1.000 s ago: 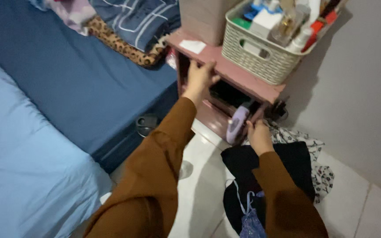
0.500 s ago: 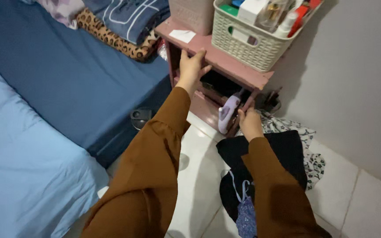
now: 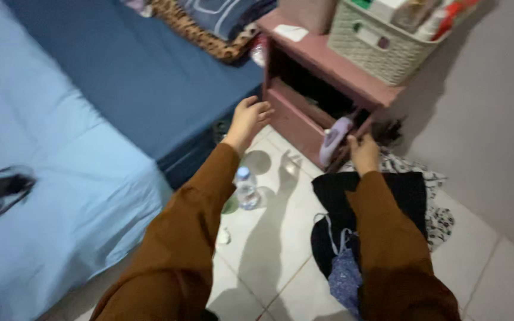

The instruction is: The person tidies a bedroom by moving a small fan, plugging it into a power strip, and arranging various items on the floor and bed. They handle a laptop, a water bottle, a green bottle, and several pieces of clothing, placing them in different locations.

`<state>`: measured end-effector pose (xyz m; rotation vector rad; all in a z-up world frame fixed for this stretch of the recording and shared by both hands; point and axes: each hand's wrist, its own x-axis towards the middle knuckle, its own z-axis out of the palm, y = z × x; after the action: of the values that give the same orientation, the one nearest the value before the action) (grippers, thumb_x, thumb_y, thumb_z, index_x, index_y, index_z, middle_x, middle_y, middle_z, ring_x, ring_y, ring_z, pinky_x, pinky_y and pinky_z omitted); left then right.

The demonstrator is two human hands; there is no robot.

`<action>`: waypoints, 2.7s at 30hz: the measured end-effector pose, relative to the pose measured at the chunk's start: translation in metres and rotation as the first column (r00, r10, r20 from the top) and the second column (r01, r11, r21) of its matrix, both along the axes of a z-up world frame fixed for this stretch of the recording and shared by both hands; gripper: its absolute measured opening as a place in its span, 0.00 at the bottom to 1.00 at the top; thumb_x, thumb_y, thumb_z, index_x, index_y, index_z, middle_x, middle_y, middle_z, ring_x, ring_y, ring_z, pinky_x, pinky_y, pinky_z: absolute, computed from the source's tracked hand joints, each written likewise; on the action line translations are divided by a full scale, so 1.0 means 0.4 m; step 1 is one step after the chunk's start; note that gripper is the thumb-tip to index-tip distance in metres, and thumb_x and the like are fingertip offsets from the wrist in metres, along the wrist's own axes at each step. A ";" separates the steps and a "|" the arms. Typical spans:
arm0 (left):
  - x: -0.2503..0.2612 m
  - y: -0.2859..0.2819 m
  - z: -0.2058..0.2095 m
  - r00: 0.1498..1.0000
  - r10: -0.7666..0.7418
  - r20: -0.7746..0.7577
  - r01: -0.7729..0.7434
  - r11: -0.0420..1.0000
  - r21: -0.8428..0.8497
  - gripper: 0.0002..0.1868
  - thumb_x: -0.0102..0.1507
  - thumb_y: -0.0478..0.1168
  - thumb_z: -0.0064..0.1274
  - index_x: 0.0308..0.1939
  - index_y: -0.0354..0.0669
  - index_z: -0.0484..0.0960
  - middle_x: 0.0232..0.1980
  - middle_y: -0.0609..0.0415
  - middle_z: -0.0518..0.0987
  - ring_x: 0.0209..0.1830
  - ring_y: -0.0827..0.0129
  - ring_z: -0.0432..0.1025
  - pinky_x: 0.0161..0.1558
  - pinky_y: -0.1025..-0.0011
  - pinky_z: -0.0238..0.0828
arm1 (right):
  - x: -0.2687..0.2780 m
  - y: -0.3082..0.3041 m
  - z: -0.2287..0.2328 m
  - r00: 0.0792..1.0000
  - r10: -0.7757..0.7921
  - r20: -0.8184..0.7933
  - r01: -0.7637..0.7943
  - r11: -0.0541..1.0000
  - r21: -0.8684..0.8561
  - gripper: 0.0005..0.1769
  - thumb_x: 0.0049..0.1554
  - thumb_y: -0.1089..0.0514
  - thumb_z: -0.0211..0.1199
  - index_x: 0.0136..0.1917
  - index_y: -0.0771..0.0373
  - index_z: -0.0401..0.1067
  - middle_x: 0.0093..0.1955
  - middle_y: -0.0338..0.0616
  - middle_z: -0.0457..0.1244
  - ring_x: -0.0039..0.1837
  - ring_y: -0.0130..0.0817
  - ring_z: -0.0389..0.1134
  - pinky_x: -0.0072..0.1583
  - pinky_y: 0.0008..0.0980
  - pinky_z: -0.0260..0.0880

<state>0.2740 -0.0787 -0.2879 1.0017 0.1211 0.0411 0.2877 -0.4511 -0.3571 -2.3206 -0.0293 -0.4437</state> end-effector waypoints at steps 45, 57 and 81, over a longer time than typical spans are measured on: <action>-0.653 0.135 -0.381 0.771 0.000 -0.637 0.622 0.215 0.753 0.47 0.64 0.64 0.44 0.80 0.50 0.45 0.75 0.31 0.52 0.71 0.31 0.55 0.65 0.44 0.60 | -0.621 0.586 -0.192 0.656 0.081 -0.750 -0.526 0.762 -0.378 0.74 0.36 0.37 0.84 0.82 0.61 0.42 0.77 0.66 0.39 0.73 0.61 0.55 0.68 0.48 0.61; -0.805 0.602 -0.161 0.913 0.171 0.371 -0.394 0.135 0.909 0.19 0.58 0.43 0.63 0.53 0.46 0.82 0.55 0.50 0.80 0.58 0.54 0.72 0.61 0.55 0.64 | -0.621 0.870 -0.087 0.214 0.802 -0.558 -0.721 0.515 0.464 0.34 0.57 0.44 0.67 0.69 0.66 0.67 0.59 0.48 0.67 0.59 0.34 0.70 0.60 0.30 0.74; -0.420 0.250 -0.235 0.986 -0.130 0.108 -0.043 0.425 0.904 0.21 0.61 0.40 0.60 0.56 0.36 0.76 0.47 0.34 0.81 0.51 0.40 0.75 0.52 0.54 0.70 | -0.409 0.663 0.145 0.967 0.228 -0.113 -0.247 0.948 -0.203 0.22 0.59 0.45 0.68 0.57 0.63 0.72 0.42 0.53 0.65 0.44 0.51 0.68 0.46 0.47 0.67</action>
<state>0.1060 0.0214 -0.3818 2.1242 -0.1091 0.1558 0.1242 -0.1857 -0.2992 -2.5067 -0.3262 -0.2237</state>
